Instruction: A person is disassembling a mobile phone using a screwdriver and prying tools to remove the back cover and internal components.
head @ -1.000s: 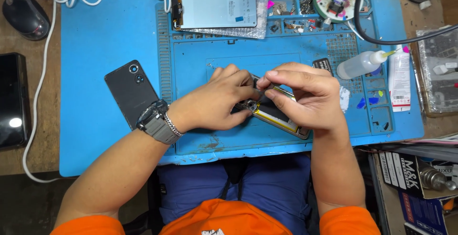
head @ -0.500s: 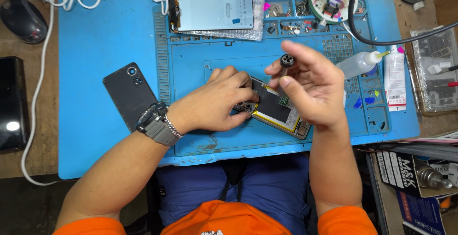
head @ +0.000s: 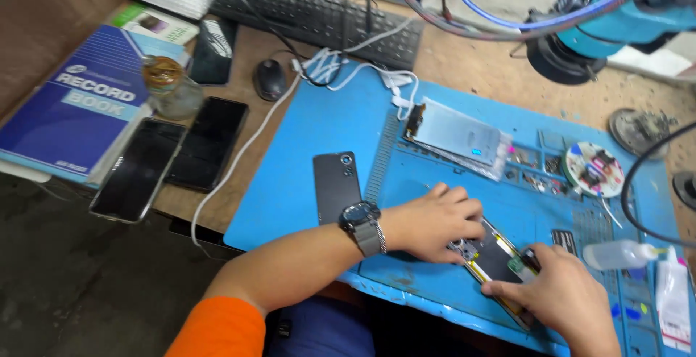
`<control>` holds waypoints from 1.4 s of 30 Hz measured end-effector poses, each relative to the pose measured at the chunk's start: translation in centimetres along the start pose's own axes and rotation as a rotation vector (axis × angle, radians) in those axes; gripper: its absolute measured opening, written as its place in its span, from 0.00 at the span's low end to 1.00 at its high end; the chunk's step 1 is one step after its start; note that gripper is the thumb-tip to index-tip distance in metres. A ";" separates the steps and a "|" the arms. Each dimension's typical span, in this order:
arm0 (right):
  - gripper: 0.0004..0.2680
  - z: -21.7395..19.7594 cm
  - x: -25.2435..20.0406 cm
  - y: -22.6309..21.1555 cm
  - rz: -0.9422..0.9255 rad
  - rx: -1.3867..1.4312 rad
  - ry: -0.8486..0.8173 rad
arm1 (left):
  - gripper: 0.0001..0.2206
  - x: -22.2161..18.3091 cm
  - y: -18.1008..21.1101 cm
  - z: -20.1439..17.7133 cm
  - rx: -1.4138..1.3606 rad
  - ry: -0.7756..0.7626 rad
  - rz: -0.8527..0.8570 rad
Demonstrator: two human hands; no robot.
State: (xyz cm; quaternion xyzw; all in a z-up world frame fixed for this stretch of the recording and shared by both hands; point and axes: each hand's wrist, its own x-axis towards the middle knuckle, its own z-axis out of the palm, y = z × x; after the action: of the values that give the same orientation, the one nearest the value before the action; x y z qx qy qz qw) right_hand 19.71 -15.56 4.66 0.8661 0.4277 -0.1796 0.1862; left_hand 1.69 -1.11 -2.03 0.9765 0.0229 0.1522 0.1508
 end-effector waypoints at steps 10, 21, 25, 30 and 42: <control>0.09 1.5 0.3 4.5 -0.261 0.416 0.033 | 0.21 -0.2 0.5 -0.2 0.049 0.176 0.095; 0.07 9.1 -0.3 1.1 -0.391 -0.108 1.136 | 0.43 -1.1 0.9 0.6 0.095 0.107 -0.340; 0.05 10.1 0.5 0.1 -0.448 -0.161 1.095 | 0.53 -1.4 0.9 -0.1 0.174 0.011 -0.422; 0.03 10.2 0.1 0.0 -0.525 -0.201 1.100 | 0.58 -1.4 0.9 -1.1 0.084 -0.053 -0.492; 0.04 7.0 0.2 2.1 -0.528 0.120 1.058 | 0.57 -1.5 0.7 -1.3 0.082 -0.046 -0.445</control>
State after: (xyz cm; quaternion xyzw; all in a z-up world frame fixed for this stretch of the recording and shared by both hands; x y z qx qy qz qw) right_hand 20.47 -19.96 -1.12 0.7112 0.6525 0.2124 -0.1527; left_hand -0.11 -1.59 -1.10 0.9559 0.2404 0.0918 0.1415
